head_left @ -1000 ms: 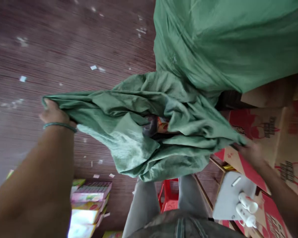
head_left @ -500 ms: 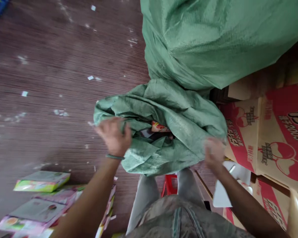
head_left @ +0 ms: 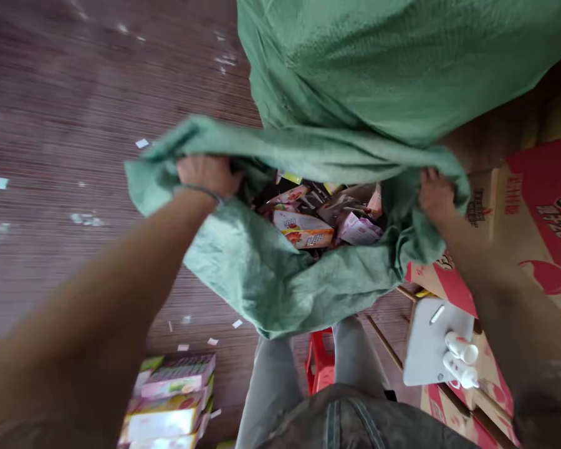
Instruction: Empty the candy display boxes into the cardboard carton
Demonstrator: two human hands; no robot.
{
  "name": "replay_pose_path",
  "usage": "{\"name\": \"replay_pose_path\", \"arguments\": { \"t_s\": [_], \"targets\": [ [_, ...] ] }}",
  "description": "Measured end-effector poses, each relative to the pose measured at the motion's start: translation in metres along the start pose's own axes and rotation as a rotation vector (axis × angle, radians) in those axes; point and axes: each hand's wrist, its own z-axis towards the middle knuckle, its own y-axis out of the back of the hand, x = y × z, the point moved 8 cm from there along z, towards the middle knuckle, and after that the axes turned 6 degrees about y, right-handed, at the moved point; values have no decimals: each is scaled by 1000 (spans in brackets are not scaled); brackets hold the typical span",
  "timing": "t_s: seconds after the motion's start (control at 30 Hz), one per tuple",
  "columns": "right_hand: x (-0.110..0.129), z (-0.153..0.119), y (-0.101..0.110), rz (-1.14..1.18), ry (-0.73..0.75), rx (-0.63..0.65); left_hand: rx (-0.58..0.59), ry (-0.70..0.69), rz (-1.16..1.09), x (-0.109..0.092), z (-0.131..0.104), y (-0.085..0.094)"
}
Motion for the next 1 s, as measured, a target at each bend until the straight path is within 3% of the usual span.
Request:
{"name": "replay_pose_path", "arguments": {
  "t_s": [0.07,0.13,0.17,0.23,0.3,0.37,0.43,0.47,0.53,0.63,0.73,0.8,0.9,1.0],
  "targets": [
    [-18,36,16,-22,54,-22,-161,-85,105,-11,38,40],
    [-23,58,14,-26,79,-21,-89,-114,204,-22,64,42],
    [-20,62,7,-25,82,-21,-38,-137,236,-29,66,33],
    [1,53,-10,-38,98,-19,9,-273,252,-54,44,1],
    [42,25,-31,-32,161,-8,-33,-524,206,-86,-11,-39],
    [98,-18,-51,50,314,14,134,-624,252,-97,-67,-98],
    [158,-69,-73,155,558,71,324,-530,379,-84,-109,-147],
    [182,-95,-86,185,680,131,407,-465,423,-71,-126,-162],
    [206,-136,-112,187,766,307,490,-392,457,-45,-156,-171],
    [195,-178,-134,131,724,584,398,-420,417,-9,-202,-141],
    [165,-218,-122,176,741,725,224,-402,377,37,-254,-101],
    [145,-251,-115,283,734,804,170,-355,353,66,-286,-89],
    [133,-308,-127,413,719,955,210,-308,311,94,-324,-100],
    [150,-357,-164,381,756,1046,288,-266,296,103,-344,-130]
  ]
}}
